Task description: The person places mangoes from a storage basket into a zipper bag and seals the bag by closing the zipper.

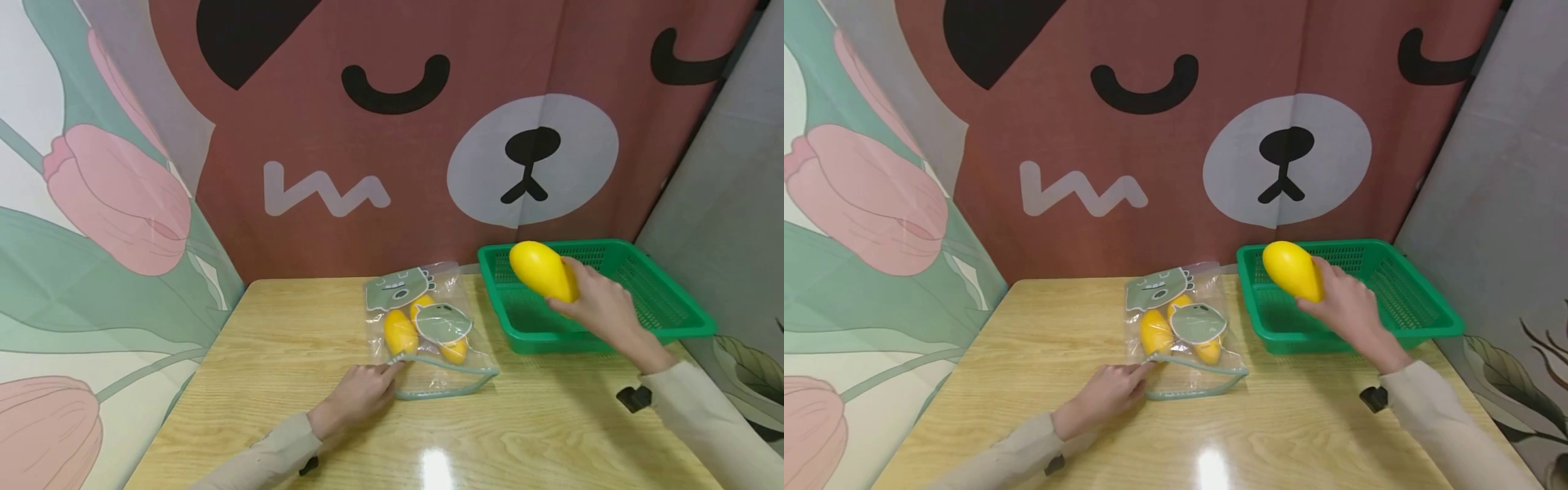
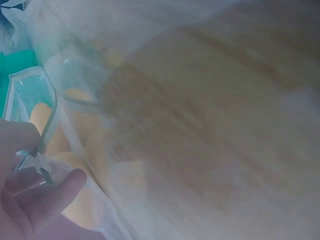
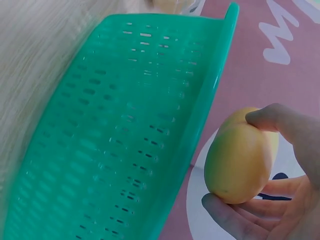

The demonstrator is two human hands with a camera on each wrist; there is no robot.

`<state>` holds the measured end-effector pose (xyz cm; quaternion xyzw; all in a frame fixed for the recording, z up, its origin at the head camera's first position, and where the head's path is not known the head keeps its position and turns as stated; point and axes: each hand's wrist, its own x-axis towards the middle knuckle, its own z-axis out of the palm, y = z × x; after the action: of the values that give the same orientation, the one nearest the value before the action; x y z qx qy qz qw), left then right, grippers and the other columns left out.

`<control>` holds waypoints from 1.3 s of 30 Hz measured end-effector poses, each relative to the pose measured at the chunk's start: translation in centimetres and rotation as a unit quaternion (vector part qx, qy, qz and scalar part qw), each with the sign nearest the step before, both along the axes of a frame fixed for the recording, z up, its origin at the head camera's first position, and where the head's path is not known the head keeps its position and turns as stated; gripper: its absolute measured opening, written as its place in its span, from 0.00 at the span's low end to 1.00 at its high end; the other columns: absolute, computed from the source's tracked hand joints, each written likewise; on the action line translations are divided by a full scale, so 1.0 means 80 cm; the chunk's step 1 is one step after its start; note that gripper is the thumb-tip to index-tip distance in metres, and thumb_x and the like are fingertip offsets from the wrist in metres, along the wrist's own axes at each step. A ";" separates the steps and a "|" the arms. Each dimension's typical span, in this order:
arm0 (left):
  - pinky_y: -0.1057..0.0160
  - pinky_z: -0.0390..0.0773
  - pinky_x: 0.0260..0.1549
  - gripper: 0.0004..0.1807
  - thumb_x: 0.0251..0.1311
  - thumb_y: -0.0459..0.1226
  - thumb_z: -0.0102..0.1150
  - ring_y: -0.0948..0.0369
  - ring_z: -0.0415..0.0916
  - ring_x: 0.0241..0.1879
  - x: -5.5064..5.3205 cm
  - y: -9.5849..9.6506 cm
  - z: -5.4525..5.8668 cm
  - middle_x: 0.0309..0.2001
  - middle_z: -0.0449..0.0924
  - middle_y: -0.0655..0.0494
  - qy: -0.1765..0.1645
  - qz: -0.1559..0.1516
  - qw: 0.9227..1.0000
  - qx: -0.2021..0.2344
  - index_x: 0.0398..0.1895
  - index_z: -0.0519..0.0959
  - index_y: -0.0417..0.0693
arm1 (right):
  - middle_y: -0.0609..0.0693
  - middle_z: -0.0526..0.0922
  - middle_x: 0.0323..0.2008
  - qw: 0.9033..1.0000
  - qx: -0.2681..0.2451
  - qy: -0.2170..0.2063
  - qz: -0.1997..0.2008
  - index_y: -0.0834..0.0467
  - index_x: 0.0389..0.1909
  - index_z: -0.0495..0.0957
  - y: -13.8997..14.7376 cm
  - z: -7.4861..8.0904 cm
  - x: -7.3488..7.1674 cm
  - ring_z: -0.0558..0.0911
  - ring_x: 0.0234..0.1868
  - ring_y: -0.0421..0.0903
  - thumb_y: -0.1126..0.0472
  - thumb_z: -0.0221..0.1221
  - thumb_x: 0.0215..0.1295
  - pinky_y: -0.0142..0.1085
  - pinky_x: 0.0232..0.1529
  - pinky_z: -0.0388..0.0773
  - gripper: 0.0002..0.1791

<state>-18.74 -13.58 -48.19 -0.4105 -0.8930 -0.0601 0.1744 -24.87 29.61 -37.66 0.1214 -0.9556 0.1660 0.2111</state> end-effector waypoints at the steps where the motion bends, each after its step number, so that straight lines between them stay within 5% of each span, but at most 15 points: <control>1: 0.74 0.70 0.14 0.20 0.60 0.33 0.63 0.67 0.72 0.18 0.000 0.000 0.000 0.30 0.83 0.55 0.000 0.001 1.000 -0.001 0.56 0.75 0.42 | 0.71 0.79 0.42 1.000 0.000 0.001 0.003 0.67 0.65 0.64 -0.001 0.000 0.001 0.76 0.25 0.56 0.50 0.72 0.52 0.46 0.17 0.71 0.45; 39: 0.75 0.69 0.13 0.20 0.62 0.33 0.60 0.67 0.71 0.18 0.002 0.000 0.003 0.30 0.83 0.55 -0.020 0.010 1.000 -0.006 0.58 0.75 0.43 | 0.65 0.79 0.46 0.997 -0.011 0.048 0.058 0.63 0.68 0.65 -0.048 0.008 0.033 0.73 0.27 0.52 0.54 0.72 0.49 0.39 0.18 0.67 0.46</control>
<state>-18.55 -13.61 -47.92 -0.4010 -0.9008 -0.0612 0.1548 -22.21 25.74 -37.06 0.1824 -0.9337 0.1830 0.2480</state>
